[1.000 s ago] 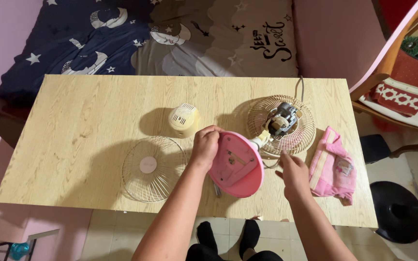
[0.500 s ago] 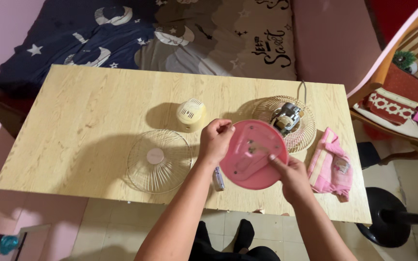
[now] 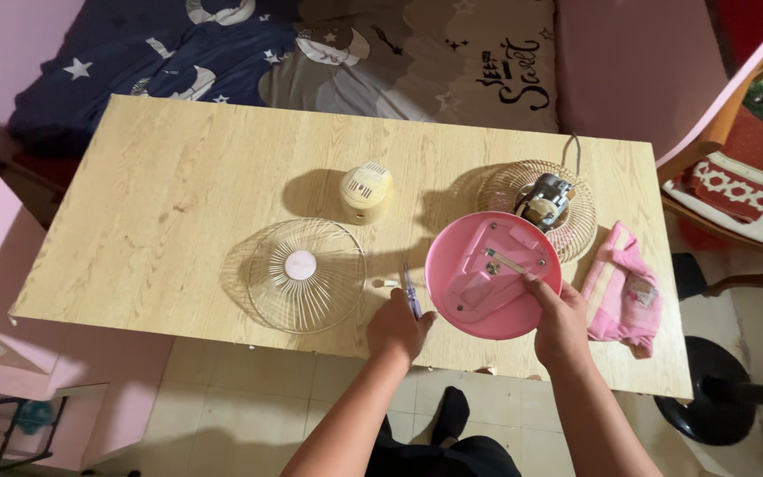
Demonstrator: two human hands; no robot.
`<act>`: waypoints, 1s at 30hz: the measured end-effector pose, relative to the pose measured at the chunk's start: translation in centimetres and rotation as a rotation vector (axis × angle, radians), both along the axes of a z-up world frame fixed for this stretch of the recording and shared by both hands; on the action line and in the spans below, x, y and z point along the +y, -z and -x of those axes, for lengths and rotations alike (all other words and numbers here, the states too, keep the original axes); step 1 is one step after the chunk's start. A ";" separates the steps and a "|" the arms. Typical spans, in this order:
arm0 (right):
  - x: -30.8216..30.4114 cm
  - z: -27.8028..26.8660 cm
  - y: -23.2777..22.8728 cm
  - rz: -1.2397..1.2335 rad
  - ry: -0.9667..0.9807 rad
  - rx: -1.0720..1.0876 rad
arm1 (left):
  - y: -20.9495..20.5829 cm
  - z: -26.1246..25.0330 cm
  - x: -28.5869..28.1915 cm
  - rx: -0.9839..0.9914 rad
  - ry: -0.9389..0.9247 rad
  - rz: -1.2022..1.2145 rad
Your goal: The person assembles a small table fan on a wooden table. They attach the front grill to the motor housing, then use a screwdriver to secure the pink base to the fan's neck. The person handles the fan parts, screws, and a screwdriver throughout the process.
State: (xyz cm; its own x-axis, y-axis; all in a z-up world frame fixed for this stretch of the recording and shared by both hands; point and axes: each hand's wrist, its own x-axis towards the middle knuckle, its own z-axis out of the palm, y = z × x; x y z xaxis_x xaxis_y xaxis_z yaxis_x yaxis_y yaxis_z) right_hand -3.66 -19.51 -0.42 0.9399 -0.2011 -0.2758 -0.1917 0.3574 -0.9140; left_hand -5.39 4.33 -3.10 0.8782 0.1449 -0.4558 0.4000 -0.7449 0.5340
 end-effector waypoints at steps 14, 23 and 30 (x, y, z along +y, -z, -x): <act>1.1 -0.3 -1.9 0.149 -0.053 0.038 | -3.5 0.3 3.1 -0.470 -0.216 0.105; 2.9 -0.9 -2.2 0.213 -0.109 0.021 | -13.8 3.0 1.2 -0.981 0.220 0.235; 2.8 -0.7 -2.6 0.279 -0.124 -0.009 | -15.8 2.6 -1.0 -1.024 0.297 0.130</act>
State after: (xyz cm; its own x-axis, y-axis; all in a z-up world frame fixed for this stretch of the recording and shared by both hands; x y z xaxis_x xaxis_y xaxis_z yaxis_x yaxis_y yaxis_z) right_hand -2.95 -16.74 2.21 0.9643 -0.1518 -0.2171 -0.2092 0.0663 -0.9756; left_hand -8.03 3.34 12.75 0.8432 -0.1335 0.5207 -0.4704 -0.6521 0.5946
